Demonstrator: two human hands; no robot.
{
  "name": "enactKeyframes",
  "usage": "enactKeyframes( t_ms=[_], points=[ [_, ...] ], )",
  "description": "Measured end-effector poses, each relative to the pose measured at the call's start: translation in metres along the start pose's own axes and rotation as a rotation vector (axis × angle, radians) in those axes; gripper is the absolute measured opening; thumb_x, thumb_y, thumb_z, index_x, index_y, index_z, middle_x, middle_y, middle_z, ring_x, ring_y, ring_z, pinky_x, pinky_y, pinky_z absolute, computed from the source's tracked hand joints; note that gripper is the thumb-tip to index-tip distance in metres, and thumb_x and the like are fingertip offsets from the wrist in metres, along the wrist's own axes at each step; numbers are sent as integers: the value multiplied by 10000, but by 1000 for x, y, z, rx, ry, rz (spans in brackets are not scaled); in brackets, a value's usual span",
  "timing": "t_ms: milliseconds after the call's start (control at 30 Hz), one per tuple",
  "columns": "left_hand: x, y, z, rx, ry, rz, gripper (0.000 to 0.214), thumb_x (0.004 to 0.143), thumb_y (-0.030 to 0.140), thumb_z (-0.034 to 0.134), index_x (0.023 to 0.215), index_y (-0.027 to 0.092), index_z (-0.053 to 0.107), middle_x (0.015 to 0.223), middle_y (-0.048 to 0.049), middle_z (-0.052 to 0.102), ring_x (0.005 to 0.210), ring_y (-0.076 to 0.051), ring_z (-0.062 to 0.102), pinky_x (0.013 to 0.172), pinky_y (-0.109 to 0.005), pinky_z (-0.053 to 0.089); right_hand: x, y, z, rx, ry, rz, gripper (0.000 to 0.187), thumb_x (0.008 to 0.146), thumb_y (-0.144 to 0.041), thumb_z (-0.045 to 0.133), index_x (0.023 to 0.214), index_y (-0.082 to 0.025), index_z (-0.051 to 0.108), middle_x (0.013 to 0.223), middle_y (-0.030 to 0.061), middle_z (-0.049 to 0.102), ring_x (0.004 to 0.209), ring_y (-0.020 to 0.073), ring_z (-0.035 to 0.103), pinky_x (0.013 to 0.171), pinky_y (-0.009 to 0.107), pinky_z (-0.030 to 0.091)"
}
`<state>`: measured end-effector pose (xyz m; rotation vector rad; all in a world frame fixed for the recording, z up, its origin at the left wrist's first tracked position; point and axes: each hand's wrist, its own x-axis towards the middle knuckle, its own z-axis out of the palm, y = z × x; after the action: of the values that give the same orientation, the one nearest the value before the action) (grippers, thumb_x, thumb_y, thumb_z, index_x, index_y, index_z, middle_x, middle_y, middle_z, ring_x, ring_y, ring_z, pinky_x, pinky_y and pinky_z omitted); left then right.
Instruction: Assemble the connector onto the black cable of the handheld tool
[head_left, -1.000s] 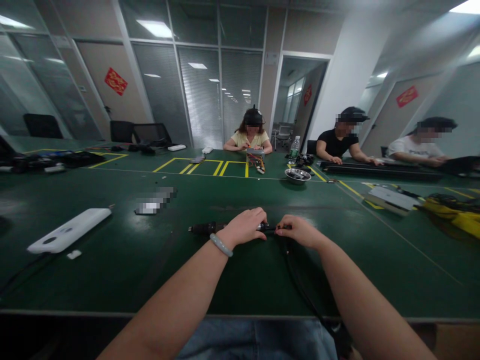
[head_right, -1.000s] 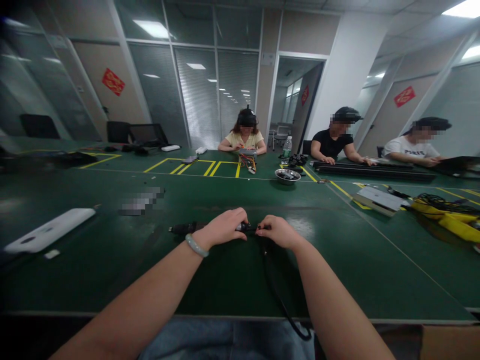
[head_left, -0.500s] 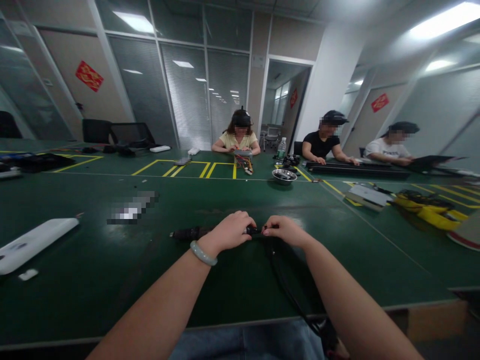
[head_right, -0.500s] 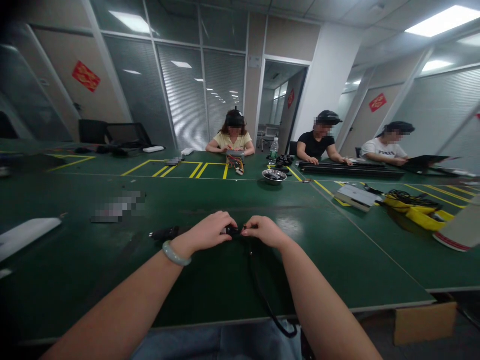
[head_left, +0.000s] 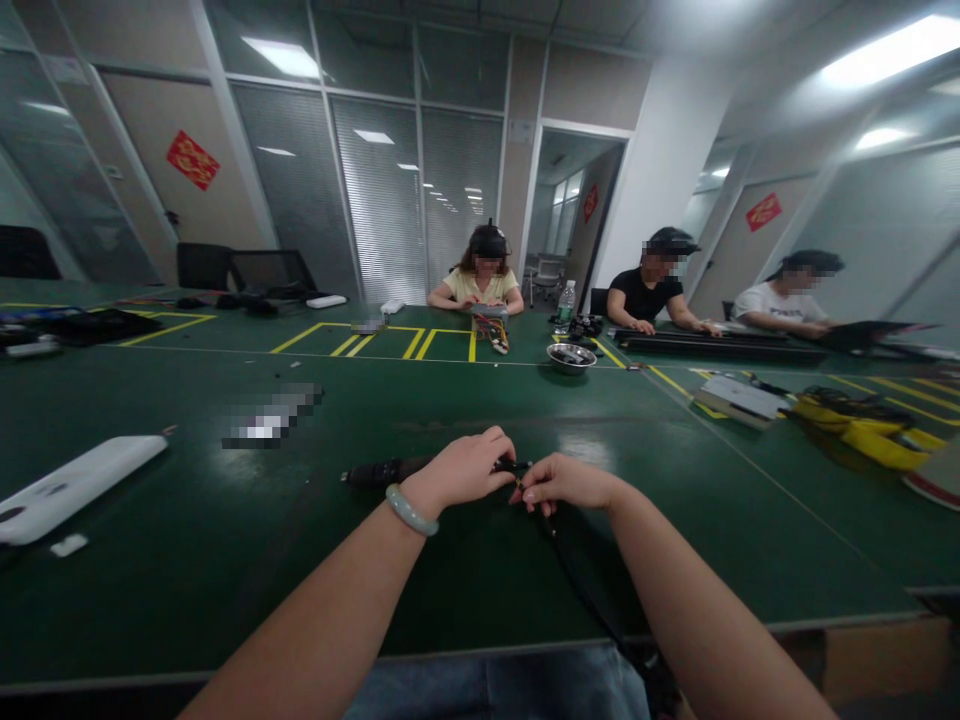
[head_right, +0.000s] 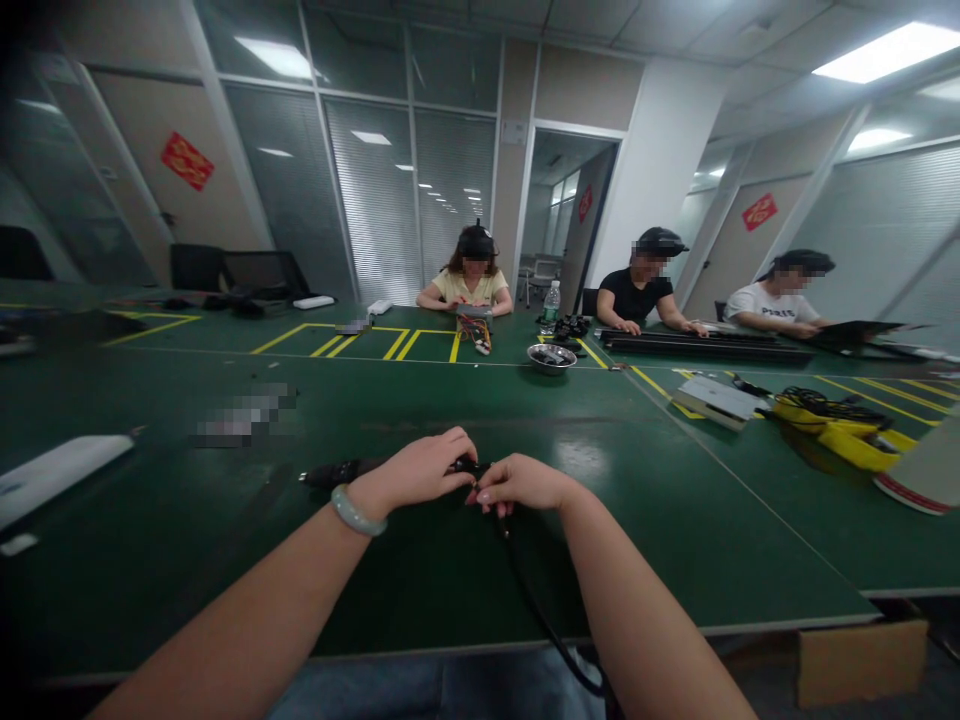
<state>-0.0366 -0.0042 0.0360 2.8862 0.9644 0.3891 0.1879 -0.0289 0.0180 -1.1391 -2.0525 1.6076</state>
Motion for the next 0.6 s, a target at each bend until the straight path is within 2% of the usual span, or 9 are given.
enactKeyframes(
  t_ms=[133, 233, 400, 500, 600],
  points=[
    [-3, 1, -1, -85, -31, -30, 216, 843, 249, 577, 1057, 248, 544, 1024, -16, 613, 946, -192, 589, 808, -289, 439, 0, 3, -4, 26, 17, 25, 361, 772, -430, 707, 998, -148, 722, 835, 38, 692, 623, 96, 614, 596, 198, 496],
    [-4, 2, 0, -98, -52, -48, 225, 824, 220, 593, 1041, 257, 546, 1041, -7, 620, 935, -184, 598, 779, -274, 440, -2, 3, -4, -39, 18, 34, 352, 783, -426, 692, 1015, -163, 726, 831, 36, 698, 610, 98, 622, 548, 179, 475],
    [-2, 7, 1, -84, -79, -53, 302, 769, 319, 678, 1034, 271, 541, 1052, 11, 610, 878, -178, 605, 697, -262, 438, -4, 0, -5, -151, 40, 61, 345, 778, -420, 695, 1034, -193, 736, 825, 27, 711, 584, 97, 624, 447, 147, 384],
    [-1, 10, 3, -58, -39, -72, 253, 811, 349, 612, 1031, 244, 545, 1024, -15, 608, 918, -193, 594, 740, -279, 453, -4, -3, -4, -146, 15, 68, 360, 754, -415, 718, 1042, -201, 740, 837, 21, 712, 569, 87, 608, 446, 145, 377],
    [-4, 11, 6, -2, -66, -79, 248, 804, 372, 592, 991, 211, 576, 995, -55, 605, 939, -221, 585, 785, -307, 464, -5, -5, -4, -131, -59, 83, 363, 736, -402, 738, 1035, -196, 748, 797, 15, 704, 528, 67, 571, 443, 138, 366]
  ],
)
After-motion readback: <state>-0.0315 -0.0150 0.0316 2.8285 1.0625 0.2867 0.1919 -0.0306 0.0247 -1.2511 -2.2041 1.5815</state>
